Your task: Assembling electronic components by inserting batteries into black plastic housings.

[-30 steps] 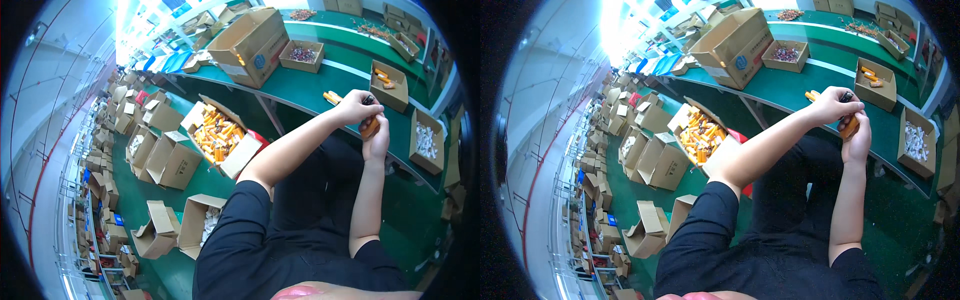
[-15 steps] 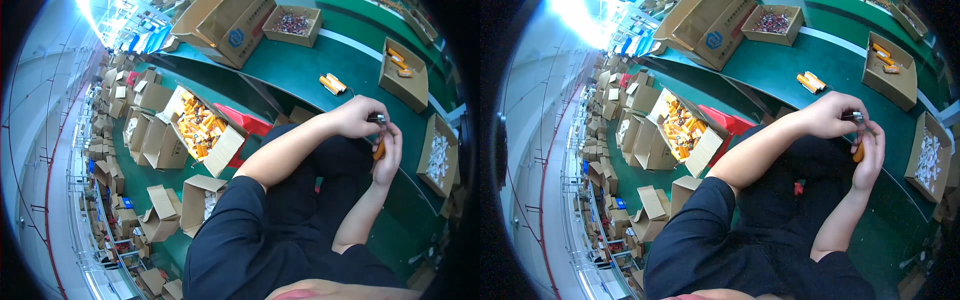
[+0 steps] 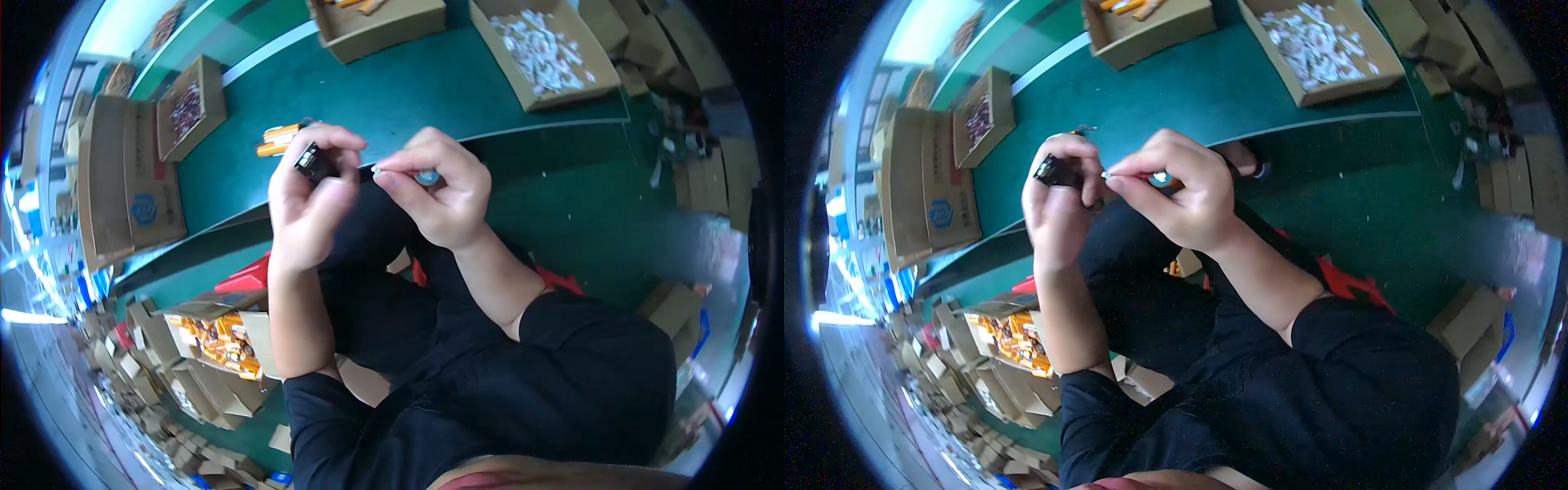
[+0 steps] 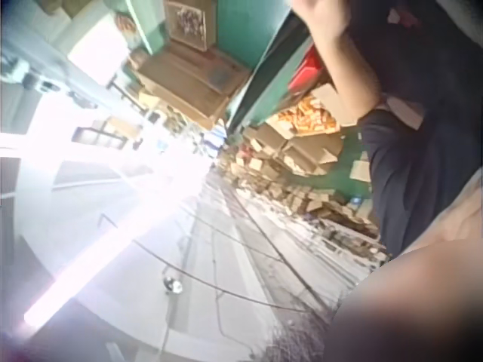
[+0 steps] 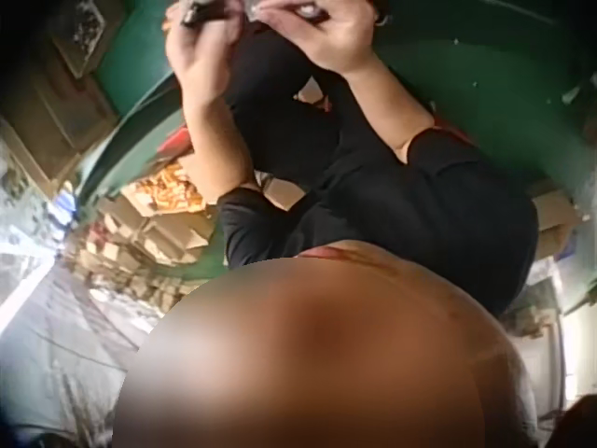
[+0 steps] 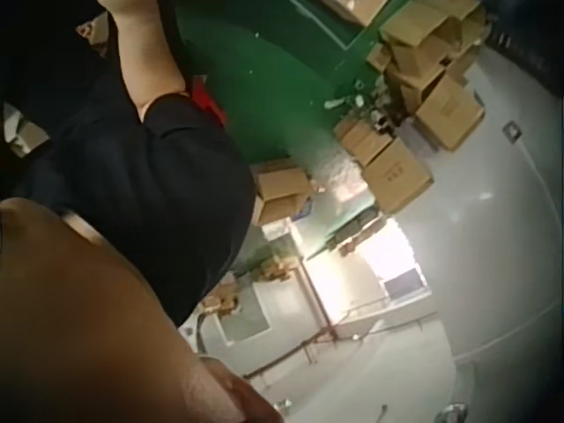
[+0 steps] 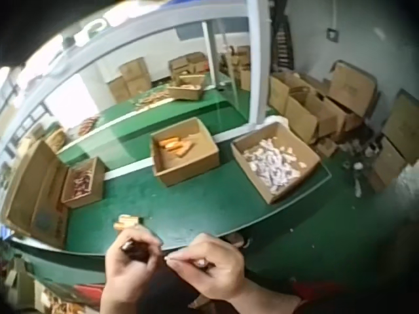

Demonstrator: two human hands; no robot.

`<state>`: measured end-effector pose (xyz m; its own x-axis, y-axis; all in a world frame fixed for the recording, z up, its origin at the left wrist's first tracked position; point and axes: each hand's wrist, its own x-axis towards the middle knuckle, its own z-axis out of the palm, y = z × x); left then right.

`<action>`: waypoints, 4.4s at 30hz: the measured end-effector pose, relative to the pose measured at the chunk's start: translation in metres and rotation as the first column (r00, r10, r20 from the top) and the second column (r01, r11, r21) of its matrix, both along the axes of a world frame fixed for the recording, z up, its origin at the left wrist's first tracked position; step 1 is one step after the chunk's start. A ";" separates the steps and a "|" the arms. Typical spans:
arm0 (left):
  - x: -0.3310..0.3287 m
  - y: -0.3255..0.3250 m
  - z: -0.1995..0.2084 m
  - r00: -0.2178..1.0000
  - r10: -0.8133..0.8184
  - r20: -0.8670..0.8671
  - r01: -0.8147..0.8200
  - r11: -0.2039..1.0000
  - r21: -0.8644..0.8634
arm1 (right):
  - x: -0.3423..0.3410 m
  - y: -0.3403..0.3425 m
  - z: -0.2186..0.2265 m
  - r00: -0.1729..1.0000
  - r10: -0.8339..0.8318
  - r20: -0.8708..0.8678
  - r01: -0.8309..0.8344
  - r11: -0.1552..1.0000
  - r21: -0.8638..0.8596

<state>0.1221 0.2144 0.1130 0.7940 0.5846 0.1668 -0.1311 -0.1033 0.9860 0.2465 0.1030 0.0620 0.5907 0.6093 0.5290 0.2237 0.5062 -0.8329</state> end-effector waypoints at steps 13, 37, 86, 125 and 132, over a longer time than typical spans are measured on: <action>0.004 -0.006 -0.019 0.979 -0.027 0.202 0.039 0.998 -0.054 | 0.016 -0.017 0.006 0.653 0.448 -0.610 -0.442 0.880 0.173; -0.004 0.003 -0.030 0.973 -0.038 0.229 0.017 0.996 0.091 | 0.003 -0.008 0.007 0.905 0.347 -0.247 -0.286 0.925 0.252; 0.000 0.002 -0.041 0.965 -0.099 0.241 0.042 0.972 0.231 | 0.004 -0.019 0.018 0.778 0.382 -0.499 -0.411 0.910 0.057; -0.003 0.005 -0.035 0.991 -0.009 0.133 -0.012 0.988 0.154 | 0.019 -0.010 -0.003 0.890 0.337 -0.307 -0.359 0.933 -0.019; -0.052 0.048 -0.007 0.857 0.354 0.375 -0.372 0.928 -0.026 | 0.011 0.001 0.006 0.769 0.501 -0.398 -0.526 0.849 0.053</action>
<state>0.0697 0.2628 0.1063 0.4033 0.8038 0.4374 -0.4260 -0.2581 0.8671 0.2571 0.1037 0.0681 0.3262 0.9023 0.2819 -0.3976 0.4015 -0.8251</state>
